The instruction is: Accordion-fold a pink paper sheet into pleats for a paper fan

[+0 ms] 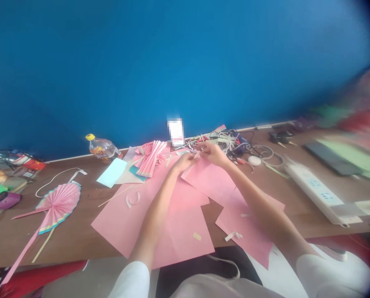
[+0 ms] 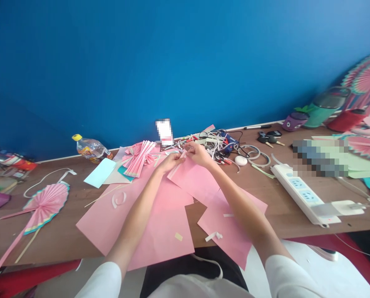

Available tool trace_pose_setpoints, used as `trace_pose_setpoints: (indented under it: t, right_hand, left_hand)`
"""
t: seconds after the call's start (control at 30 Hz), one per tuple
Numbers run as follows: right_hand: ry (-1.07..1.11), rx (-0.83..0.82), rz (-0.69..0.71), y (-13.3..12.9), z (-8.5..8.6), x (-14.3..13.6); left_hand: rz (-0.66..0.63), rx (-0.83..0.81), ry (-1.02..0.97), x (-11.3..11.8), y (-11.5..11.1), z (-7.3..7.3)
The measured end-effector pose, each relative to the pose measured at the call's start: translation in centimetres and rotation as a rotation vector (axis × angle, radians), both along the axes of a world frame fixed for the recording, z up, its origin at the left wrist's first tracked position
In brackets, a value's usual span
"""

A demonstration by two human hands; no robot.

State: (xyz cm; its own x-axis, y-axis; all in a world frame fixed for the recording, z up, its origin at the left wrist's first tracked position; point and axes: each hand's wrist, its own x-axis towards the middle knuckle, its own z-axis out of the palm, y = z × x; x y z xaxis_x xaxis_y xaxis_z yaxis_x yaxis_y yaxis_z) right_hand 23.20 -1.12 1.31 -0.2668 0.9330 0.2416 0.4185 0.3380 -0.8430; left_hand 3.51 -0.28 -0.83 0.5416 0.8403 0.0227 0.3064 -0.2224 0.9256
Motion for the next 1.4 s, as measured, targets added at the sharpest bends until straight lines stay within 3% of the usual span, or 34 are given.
trace_pose_setpoints:
  t: [0.37,0.53,0.7,0.9,1.0,1.13,1.3,1.4]
  right_hand:
    - [-0.008,-0.040,0.002,-0.2,-0.2,-0.3]
    - [-0.007,-0.039,0.038,-0.4,0.0,-0.3]
    - [-0.042,-0.025,-0.022,-0.5,0.4,-0.3]
    - [-0.064,-0.031,-0.034,-0.4,-0.4,-0.5]
    - [-0.075,-0.046,-0.080,-0.1,-0.8,-0.3]
    - [-0.063,-0.042,-0.043,0.5,-0.8,0.7]
    - [0.142,-0.028,-0.269,1.6,-0.6,3.8]
    - [0.110,-0.044,-0.368,2.2,-0.8,5.7]
  left_hand:
    - [-0.010,-0.158,-0.003,-0.6,0.1,0.3]
    - [0.058,-0.196,0.023,-0.8,0.0,0.5]
    - [0.089,-0.219,0.033,-0.7,0.0,0.8]
    - [0.109,-0.173,0.090,-0.9,-0.3,1.0]
    - [0.064,-0.130,0.116,-1.2,-0.3,0.9]
    - [0.021,-0.054,0.181,-2.1,0.1,0.7]
    - [0.087,-0.008,0.163,-3.6,0.7,0.5]
    - [0.136,0.015,0.120,-4.2,1.0,0.4]
